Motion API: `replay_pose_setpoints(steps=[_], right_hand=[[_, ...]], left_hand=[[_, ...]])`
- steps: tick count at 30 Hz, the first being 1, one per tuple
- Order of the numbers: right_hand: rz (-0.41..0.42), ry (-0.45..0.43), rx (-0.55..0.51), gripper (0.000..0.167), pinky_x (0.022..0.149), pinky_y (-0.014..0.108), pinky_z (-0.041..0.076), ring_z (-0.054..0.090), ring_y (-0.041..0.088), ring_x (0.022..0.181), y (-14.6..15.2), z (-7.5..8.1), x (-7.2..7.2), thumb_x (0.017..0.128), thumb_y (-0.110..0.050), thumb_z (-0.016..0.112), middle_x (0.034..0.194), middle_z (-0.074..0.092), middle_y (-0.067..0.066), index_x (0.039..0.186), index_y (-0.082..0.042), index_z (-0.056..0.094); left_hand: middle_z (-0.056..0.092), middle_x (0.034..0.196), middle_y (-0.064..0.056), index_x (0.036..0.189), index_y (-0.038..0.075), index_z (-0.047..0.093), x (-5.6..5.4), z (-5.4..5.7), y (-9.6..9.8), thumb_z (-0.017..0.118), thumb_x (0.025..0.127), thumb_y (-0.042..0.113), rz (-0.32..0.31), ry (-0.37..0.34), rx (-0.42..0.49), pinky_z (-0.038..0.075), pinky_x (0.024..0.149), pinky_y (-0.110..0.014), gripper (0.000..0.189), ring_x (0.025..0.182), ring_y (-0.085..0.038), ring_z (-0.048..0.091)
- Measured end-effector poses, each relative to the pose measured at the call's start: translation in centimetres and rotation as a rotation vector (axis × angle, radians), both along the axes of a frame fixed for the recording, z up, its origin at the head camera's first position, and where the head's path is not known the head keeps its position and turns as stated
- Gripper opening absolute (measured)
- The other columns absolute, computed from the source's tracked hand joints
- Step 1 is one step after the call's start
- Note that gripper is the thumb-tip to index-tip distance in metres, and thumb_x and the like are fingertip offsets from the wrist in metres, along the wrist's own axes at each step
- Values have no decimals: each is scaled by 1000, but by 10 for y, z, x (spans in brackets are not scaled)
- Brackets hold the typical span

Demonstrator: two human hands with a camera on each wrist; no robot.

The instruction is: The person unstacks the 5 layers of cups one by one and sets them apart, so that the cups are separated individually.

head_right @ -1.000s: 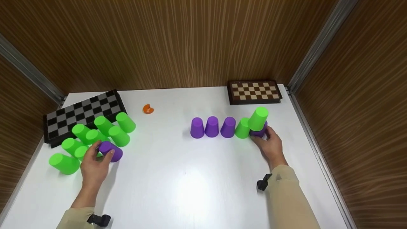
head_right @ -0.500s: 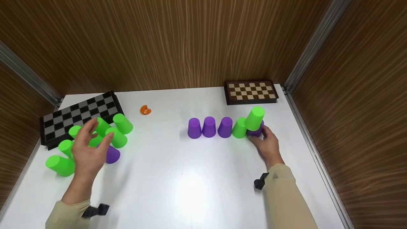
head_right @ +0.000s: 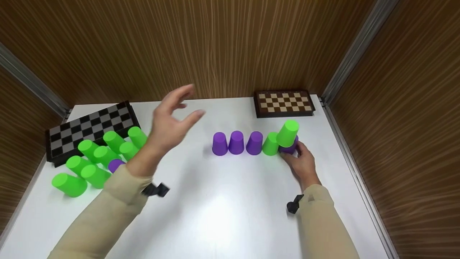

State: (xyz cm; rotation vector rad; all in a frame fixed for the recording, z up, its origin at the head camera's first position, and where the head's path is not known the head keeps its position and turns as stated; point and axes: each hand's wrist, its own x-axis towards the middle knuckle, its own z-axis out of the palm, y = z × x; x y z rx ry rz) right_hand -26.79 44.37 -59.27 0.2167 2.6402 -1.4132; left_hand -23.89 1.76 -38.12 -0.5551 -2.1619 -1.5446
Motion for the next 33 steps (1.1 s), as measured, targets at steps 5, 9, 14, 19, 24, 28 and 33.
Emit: replay_pose_setpoints(steps=[5,9,14,19,24,28,33], right_hand=[[9,-5,-4,94,126,61,20,19,46,158,-6,-4,-2,95,-42,82,171,25,24,166,-7,32],[11,-21,-8,95,127,60,19,18,43,159,-13,-6,-7,95,-42,82,172,24,22,167,-9,30],[31,-4,-7,94,127,58,22,20,42,159,-19,-7,-12,95,-41,82,171,27,21,166,-6,32],[34,-1,15,93,126,60,22,21,42,159,-15,-5,-11,95,-45,80,171,28,21,166,-8,32],[20,2,15,88,126,60,24,22,41,158,-10,-3,-6,96,-43,81,170,31,20,164,-8,37],[29,6,44,89,126,59,24,22,43,158,-8,-2,-4,97,-46,78,170,31,21,165,-9,35],[19,8,72,88,125,61,25,24,46,157,-3,0,-2,97,-49,77,169,31,23,164,-8,36]], left_hand=[[54,156,-3,154,13,55,-25,10,47,82,96,29,-113,-100,-65,38,114,-20,66,142,-8,48],[53,157,-4,155,13,54,-42,3,82,81,97,32,-171,-126,-137,34,116,-16,67,143,-8,48],[53,158,-2,156,15,53,-57,-19,122,79,99,34,-211,-164,-252,33,116,-16,65,145,-8,46],[51,160,5,158,23,51,-66,-41,158,76,100,41,-231,-260,-349,37,112,-16,66,144,-4,46],[50,160,10,159,26,50,-68,-61,186,75,100,44,-246,-306,-410,37,109,-12,66,142,-1,46],[48,161,12,160,29,48,-72,-72,201,74,100,46,-235,-340,-462,35,109,-10,67,144,2,43],[45,162,15,161,33,47,-74,-80,219,74,99,50,-226,-383,-518,35,108,-9,70,141,4,44]])
